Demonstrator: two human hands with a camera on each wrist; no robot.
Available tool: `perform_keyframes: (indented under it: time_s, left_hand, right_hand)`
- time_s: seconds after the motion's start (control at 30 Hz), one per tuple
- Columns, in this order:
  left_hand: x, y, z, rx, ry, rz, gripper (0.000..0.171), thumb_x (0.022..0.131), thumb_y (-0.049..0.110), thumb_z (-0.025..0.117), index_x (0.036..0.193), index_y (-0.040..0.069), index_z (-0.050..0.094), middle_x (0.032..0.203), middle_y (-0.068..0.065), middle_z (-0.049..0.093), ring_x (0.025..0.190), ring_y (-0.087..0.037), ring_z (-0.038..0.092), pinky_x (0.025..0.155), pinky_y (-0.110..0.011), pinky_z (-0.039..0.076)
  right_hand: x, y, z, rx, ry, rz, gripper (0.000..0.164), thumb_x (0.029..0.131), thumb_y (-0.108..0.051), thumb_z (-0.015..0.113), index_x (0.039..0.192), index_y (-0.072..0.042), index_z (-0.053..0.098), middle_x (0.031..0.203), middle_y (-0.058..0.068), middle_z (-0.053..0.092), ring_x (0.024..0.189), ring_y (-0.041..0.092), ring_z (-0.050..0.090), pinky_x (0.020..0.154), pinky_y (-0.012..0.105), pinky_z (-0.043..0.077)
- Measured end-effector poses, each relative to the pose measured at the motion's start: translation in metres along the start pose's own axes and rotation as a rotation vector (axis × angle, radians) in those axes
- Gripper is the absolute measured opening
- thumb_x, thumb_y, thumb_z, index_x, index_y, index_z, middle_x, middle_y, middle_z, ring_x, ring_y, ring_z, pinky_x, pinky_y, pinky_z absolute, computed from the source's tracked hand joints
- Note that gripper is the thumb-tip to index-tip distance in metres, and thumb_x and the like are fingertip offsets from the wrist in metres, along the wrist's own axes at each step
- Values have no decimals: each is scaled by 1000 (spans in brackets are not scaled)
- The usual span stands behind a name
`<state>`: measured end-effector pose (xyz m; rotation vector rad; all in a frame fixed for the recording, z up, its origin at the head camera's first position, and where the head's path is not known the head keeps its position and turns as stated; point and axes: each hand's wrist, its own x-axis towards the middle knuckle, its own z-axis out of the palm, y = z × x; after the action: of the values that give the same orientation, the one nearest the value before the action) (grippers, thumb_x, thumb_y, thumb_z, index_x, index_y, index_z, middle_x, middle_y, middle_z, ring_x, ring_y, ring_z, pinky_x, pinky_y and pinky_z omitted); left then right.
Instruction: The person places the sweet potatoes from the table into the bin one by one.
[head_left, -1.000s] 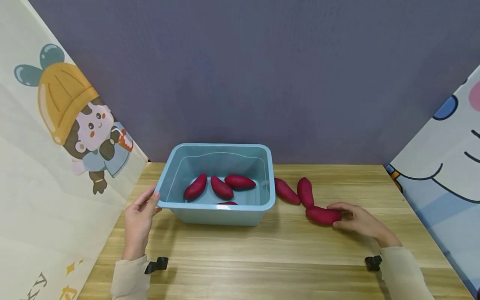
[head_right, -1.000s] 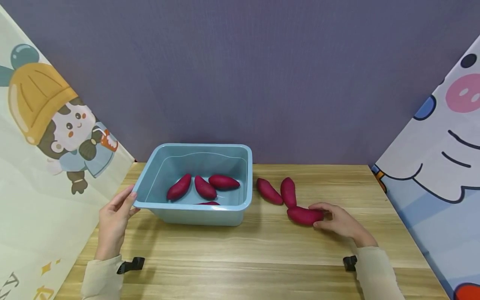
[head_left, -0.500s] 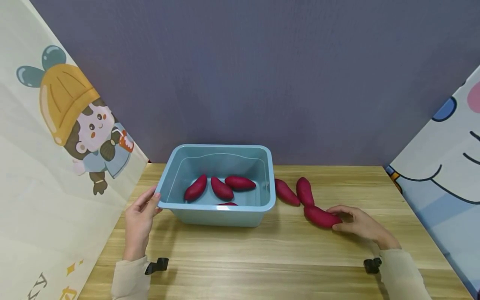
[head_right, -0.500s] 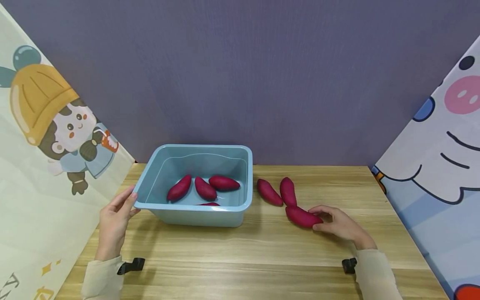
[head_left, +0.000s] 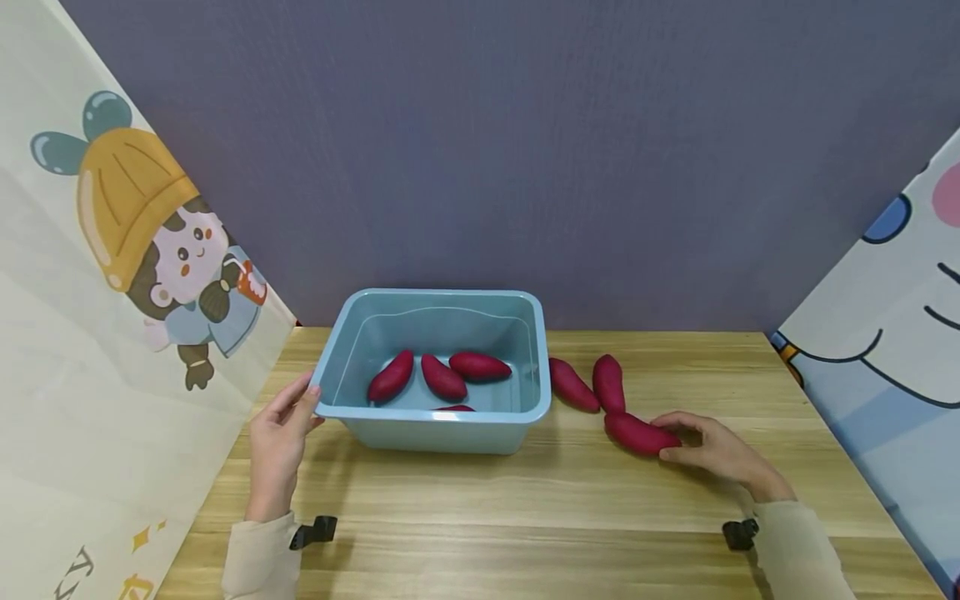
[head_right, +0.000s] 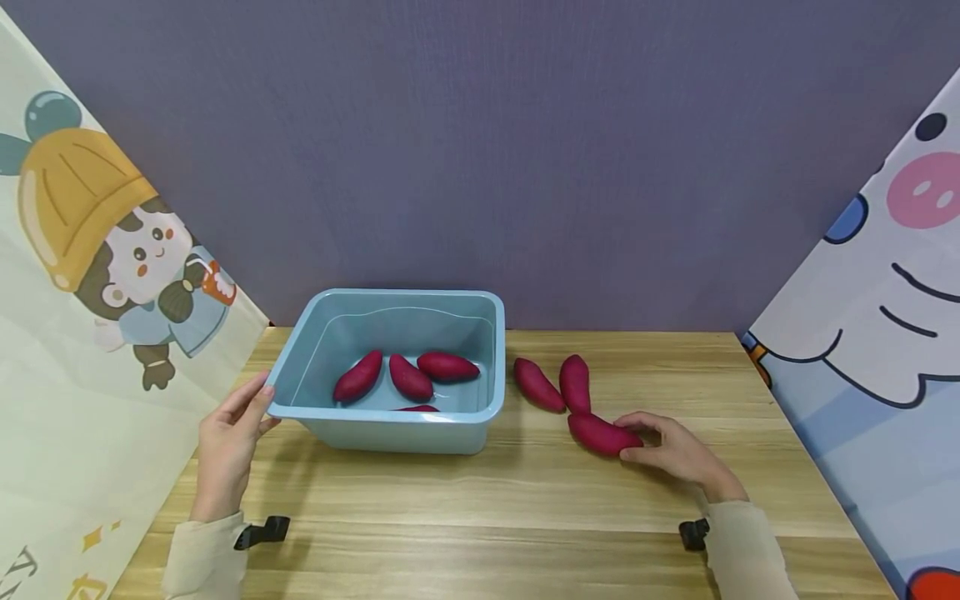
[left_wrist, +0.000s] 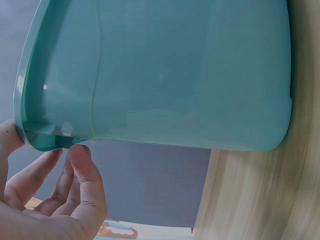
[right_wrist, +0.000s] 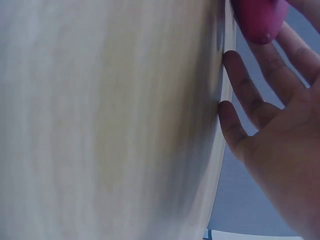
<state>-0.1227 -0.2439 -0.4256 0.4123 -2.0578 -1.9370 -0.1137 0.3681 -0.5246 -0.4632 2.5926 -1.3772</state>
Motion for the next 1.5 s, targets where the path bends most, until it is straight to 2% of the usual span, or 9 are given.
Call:
perform_keyframes:
  time_s: [0.37,0.43,0.6,0.73,0.9,1.1,1.37,1.5]
  left_hand:
    - [0,0,-1,-5,5,-10,49,92,28,75,135,6,64,128,-3,62,95,-6,65,72,-19,57]
    - [0,0,-1,-7,5,-9,49,92,28,75,135,6,64,128,-3,62,94,-6,65,72,-19,57]
    - [-1,1,-2,-12,9,-3,49,92,28,75,134,6,64,127,-3,64,94,-7,66,71,-19,57]
    - [-1,2,-1,-24,4,-5,50,92,27,76,134,5,64,127,-3,64,95,-8,66,72,-20,57]
    - [-1,2,0,-31,-6,-3,49,92,27,76,134,5,64,127,-3,64,95,-8,66,73,-21,58]
    - [-1,1,0,-25,-2,4,48,92,28,75,134,6,65,127,-4,64,95,-8,66,72,-20,57]
    - [-1,1,0,-19,-3,5,48,92,29,75,133,6,65,126,-4,65,94,-8,66,72,-20,57]
    - [-1,1,0,-19,-1,8,48,92,29,75,133,6,65,126,-4,65,93,-8,67,72,-21,57]
  right_hand:
    - [-4,-1,0,27,35,10,36,92,-19,76,126,-12,67,123,7,66,111,10,60,89,25,49]
    - [-5,-4,-1,40,46,23,36,92,-18,76,126,-11,67,123,8,66,109,11,60,87,25,50]
    - [-3,-18,-8,10,91,49,36,94,-21,75,128,-15,67,125,3,66,114,3,56,93,24,48]
    - [4,-39,-15,-7,141,9,36,95,-17,73,130,-14,66,127,4,65,118,3,54,94,28,49]
    - [17,-74,-24,-18,197,-19,39,95,-17,72,133,-13,64,130,2,62,119,2,50,88,22,49]
    - [43,-115,-32,-8,218,-110,38,94,-14,74,131,-14,66,129,2,63,118,8,54,88,18,48]
    - [83,-163,-31,-21,155,-131,37,92,-26,77,128,-24,67,125,-5,64,119,15,55,87,26,50]
    - [109,-186,-26,-28,122,-181,39,91,-26,78,128,-22,68,123,-4,65,114,16,57,90,30,50]
